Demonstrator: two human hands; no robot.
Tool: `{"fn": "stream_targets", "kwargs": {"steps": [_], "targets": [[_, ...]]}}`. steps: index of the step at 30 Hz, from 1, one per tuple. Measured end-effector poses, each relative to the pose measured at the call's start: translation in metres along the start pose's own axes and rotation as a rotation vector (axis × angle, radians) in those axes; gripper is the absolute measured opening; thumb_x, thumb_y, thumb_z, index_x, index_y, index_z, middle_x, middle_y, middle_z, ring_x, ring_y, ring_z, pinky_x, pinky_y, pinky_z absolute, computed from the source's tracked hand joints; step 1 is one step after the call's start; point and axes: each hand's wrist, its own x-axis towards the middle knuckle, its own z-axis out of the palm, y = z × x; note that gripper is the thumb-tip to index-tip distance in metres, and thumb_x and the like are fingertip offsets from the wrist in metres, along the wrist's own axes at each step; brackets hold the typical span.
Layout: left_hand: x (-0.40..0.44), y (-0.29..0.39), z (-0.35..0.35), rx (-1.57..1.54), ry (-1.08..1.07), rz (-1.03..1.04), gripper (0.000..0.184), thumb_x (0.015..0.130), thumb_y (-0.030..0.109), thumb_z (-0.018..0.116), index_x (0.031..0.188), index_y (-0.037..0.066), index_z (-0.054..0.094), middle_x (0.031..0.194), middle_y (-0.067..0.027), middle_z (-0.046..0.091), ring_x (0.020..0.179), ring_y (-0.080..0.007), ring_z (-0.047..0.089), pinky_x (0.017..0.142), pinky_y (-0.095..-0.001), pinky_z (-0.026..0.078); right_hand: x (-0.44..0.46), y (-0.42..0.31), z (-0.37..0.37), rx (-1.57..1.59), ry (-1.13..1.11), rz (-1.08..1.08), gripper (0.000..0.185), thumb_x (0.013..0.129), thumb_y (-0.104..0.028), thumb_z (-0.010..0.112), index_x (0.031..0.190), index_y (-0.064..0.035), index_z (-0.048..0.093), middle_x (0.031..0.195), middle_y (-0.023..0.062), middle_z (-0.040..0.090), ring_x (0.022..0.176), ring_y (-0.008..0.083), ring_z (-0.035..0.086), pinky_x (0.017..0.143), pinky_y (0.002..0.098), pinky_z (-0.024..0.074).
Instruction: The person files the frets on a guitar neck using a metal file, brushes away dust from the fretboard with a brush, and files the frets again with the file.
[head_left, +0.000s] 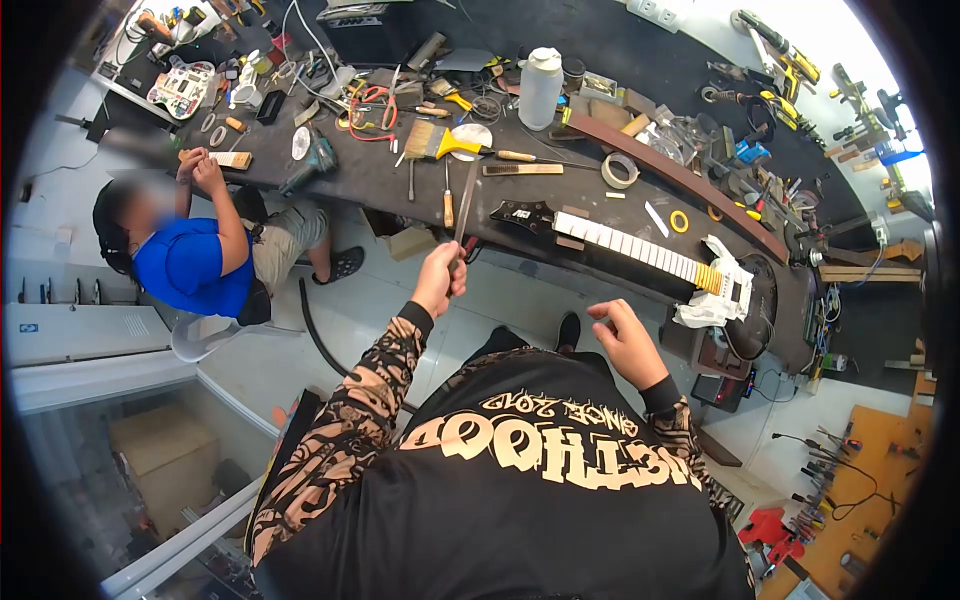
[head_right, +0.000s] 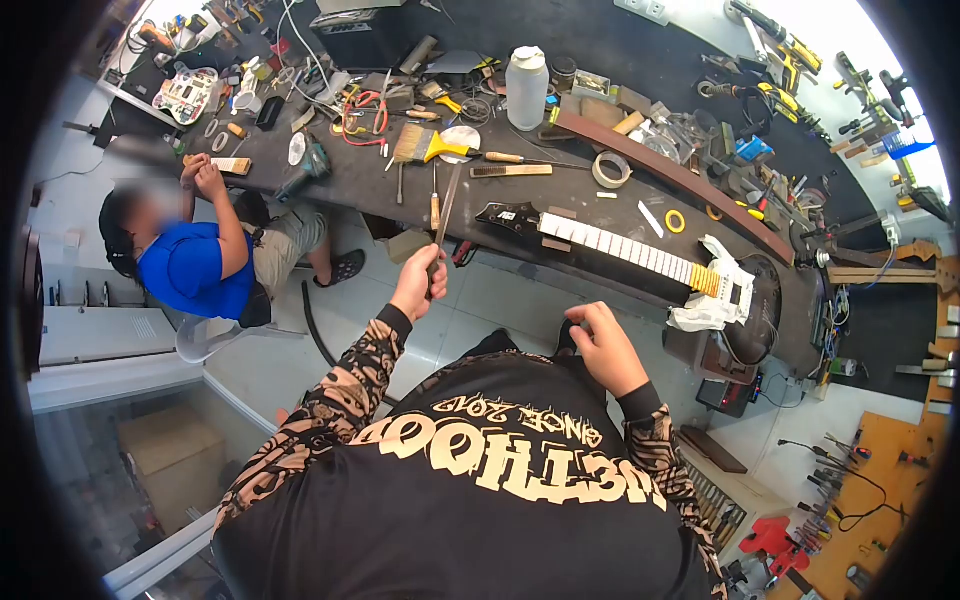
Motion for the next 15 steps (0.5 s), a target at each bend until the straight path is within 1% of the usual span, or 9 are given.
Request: {"fn": "stream_targets", "kwargs": {"steps": [3, 4, 7, 8, 9, 10, 13, 14, 15], "targets": [[-0.040, 0.012, 0.017, 0.044, -0.101, 0.028, 0.029, 0.123, 0.038, 0.055, 0.115, 0.010, 0.058, 0.071, -0.0001, 0.050, 0.051, -0.0125, 0.042, 0.051, -0.0325, 0.036, 0.025, -0.009, 0.010, 0.111, -0.066, -0.074, 0.026, 0.109, -0.008, 0.071, 0.135, -0.0007, 0.072, 0.125, 0.0117, 0.072, 0.113, 0.0229, 0.072, 0.100, 0.0367, 0.0576], [-0.051, 0.015, 0.024, 0.075, -0.126, 0.048, 0.029, 0.123, 0.037, 0.055, 0.115, 0.010, 0.058, 0.071, -0.0006, 0.051, 0.050, -0.0128, 0.044, 0.050, -0.0325, 0.037, 0.036, -0.010, 0.014, 0.148, -0.114, -0.052, 0.027, 0.110, -0.009, 0.071, 0.136, 0.0003, 0.071, 0.124, 0.0115, 0.075, 0.114, 0.0209, 0.072, 0.102, 0.0366, 0.0582], [-0.077, 0.023, 0.036, 0.140, -0.164, 0.097, 0.027, 0.122, 0.033, 0.059, 0.113, 0.008, 0.060, 0.074, -0.0009, 0.057, 0.051, -0.0112, 0.049, 0.050, -0.0292, 0.040, 0.064, -0.032, 0.020, 0.234, -0.195, -0.058, 0.027, 0.112, -0.009, 0.071, 0.137, 0.0007, 0.071, 0.124, 0.0110, 0.075, 0.112, 0.0200, 0.073, 0.100, 0.0364, 0.0586], [-0.086, 0.026, 0.042, 0.173, -0.153, 0.115, 0.026, 0.121, 0.032, 0.060, 0.113, 0.008, 0.061, 0.075, -0.0007, 0.058, 0.052, -0.0104, 0.050, 0.050, -0.0284, 0.040, 0.074, -0.034, 0.023, 0.208, -0.201, -0.106, 0.030, 0.114, -0.011, 0.071, 0.141, 0.0007, 0.068, 0.124, 0.0108, 0.075, 0.107, 0.0193, 0.073, 0.097, 0.0353, 0.0601], [-0.095, 0.028, 0.047, 0.206, -0.140, 0.132, 0.025, 0.121, 0.031, 0.061, 0.112, 0.008, 0.062, 0.075, -0.0004, 0.059, 0.052, -0.0096, 0.050, 0.050, -0.0276, 0.040, 0.081, -0.041, 0.026, 0.255, -0.205, -0.090, 0.032, 0.114, -0.013, 0.071, 0.143, 0.0007, 0.067, 0.124, 0.0106, 0.075, 0.106, 0.0187, 0.074, 0.096, 0.0349, 0.0605], [-0.104, 0.030, 0.051, 0.271, -0.134, 0.158, 0.023, 0.121, 0.030, 0.063, 0.116, 0.008, 0.062, 0.079, -0.0006, 0.061, 0.056, -0.0093, 0.052, 0.053, -0.0271, 0.043, 0.088, -0.047, 0.029, 0.303, -0.212, -0.074, 0.034, 0.115, -0.014, 0.071, 0.145, 0.0007, 0.066, 0.125, 0.0105, 0.074, 0.105, 0.0182, 0.074, 0.095, 0.0344, 0.0610], [-0.130, 0.032, 0.066, 0.349, -0.133, 0.198, 0.020, 0.120, 0.027, 0.065, 0.115, 0.007, 0.064, 0.082, -0.0002, 0.063, 0.063, -0.0075, 0.057, 0.055, -0.0247, 0.047, 0.105, -0.062, 0.039, 0.417, -0.229, -0.076, 0.041, 0.117, -0.019, 0.071, 0.152, 0.0005, 0.060, 0.127, 0.0102, 0.073, 0.105, 0.0163, 0.073, 0.093, 0.0338, 0.0621], [-0.134, 0.030, 0.066, 0.346, -0.173, 0.211, 0.018, 0.118, 0.023, 0.067, 0.117, 0.005, 0.067, 0.084, 0.0002, 0.065, 0.069, -0.0065, 0.061, 0.057, -0.0234, 0.049, 0.107, -0.064, 0.042, 0.451, -0.230, -0.078, 0.044, 0.118, -0.020, 0.071, 0.154, 0.0003, 0.058, 0.128, 0.0102, 0.073, 0.105, 0.0156, 0.073, 0.093, 0.0337, 0.0625], [-0.139, 0.031, 0.070, 0.354, -0.200, 0.194, 0.018, 0.118, 0.023, 0.069, 0.117, 0.005, 0.068, 0.084, 0.0007, 0.065, 0.068, -0.0063, 0.060, 0.057, -0.0234, 0.049, 0.106, -0.064, 0.046, 0.488, -0.226, -0.075, 0.047, 0.118, -0.022, 0.071, 0.157, 0.0002, 0.056, 0.129, 0.0101, 0.072, 0.106, 0.0149, 0.073, 0.092, 0.0336, 0.0628]]}}
